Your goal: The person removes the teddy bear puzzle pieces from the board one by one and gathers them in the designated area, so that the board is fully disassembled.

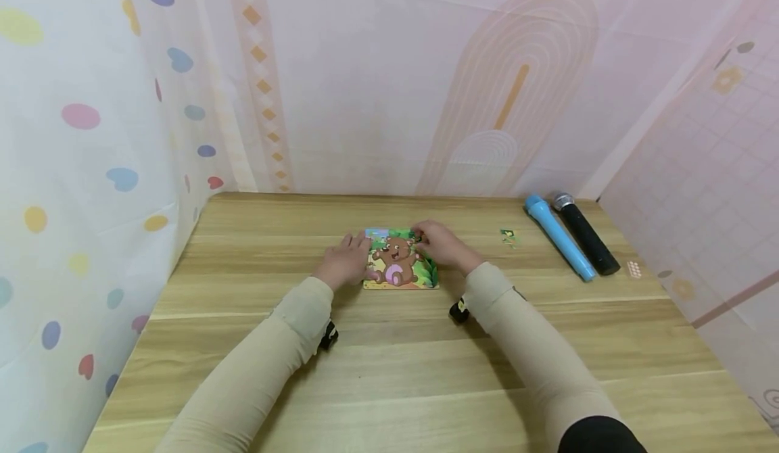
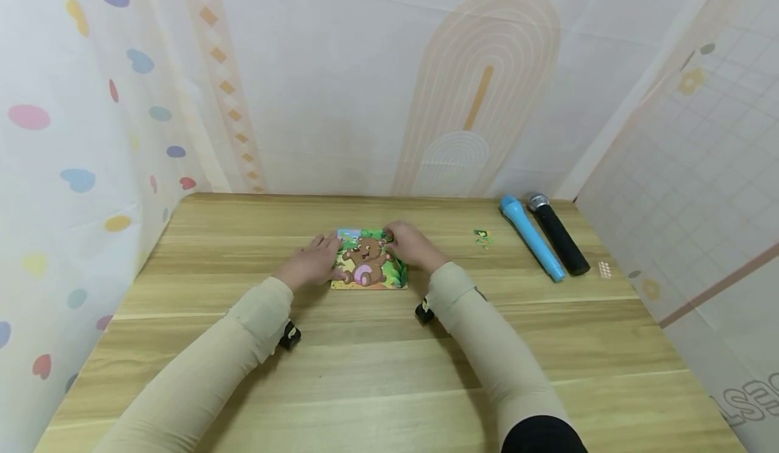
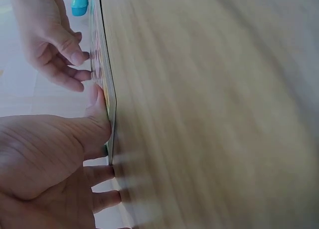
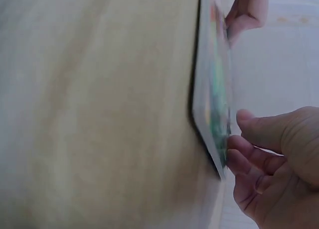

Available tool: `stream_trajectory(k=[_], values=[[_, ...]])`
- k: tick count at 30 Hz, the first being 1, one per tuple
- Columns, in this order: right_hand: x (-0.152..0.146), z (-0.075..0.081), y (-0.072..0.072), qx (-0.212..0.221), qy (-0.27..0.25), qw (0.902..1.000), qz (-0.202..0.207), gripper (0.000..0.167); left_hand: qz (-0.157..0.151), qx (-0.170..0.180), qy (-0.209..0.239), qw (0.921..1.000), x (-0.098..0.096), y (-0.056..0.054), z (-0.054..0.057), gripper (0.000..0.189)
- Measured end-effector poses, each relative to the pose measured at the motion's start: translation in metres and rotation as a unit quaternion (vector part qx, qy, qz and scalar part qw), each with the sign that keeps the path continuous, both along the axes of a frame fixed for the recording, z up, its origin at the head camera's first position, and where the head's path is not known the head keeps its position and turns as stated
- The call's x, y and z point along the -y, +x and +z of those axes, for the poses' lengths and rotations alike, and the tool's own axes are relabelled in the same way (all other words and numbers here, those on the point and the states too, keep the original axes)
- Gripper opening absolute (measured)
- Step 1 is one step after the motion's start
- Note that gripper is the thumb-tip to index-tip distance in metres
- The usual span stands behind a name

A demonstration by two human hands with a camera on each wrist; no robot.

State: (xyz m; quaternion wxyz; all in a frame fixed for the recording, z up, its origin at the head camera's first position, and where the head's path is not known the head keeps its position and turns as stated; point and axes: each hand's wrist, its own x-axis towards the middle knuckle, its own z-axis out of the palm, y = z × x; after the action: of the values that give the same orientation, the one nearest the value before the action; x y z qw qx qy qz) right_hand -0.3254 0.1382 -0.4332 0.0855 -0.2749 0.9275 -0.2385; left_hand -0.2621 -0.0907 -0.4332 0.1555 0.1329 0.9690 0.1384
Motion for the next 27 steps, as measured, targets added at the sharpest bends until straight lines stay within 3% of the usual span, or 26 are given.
stream_trajectory(k=[16,27], values=[[0.014,-0.004,0.005,-0.013,0.038,0.9991,0.016,0.052,-0.008,-0.001,-0.028,0.9996,0.000,0.001,-0.001,0.081],[0.018,-0.004,0.002,0.004,0.031,0.9995,-0.009,0.051,-0.006,-0.003,-0.025,0.9997,-0.001,0.001,0.002,0.082]])
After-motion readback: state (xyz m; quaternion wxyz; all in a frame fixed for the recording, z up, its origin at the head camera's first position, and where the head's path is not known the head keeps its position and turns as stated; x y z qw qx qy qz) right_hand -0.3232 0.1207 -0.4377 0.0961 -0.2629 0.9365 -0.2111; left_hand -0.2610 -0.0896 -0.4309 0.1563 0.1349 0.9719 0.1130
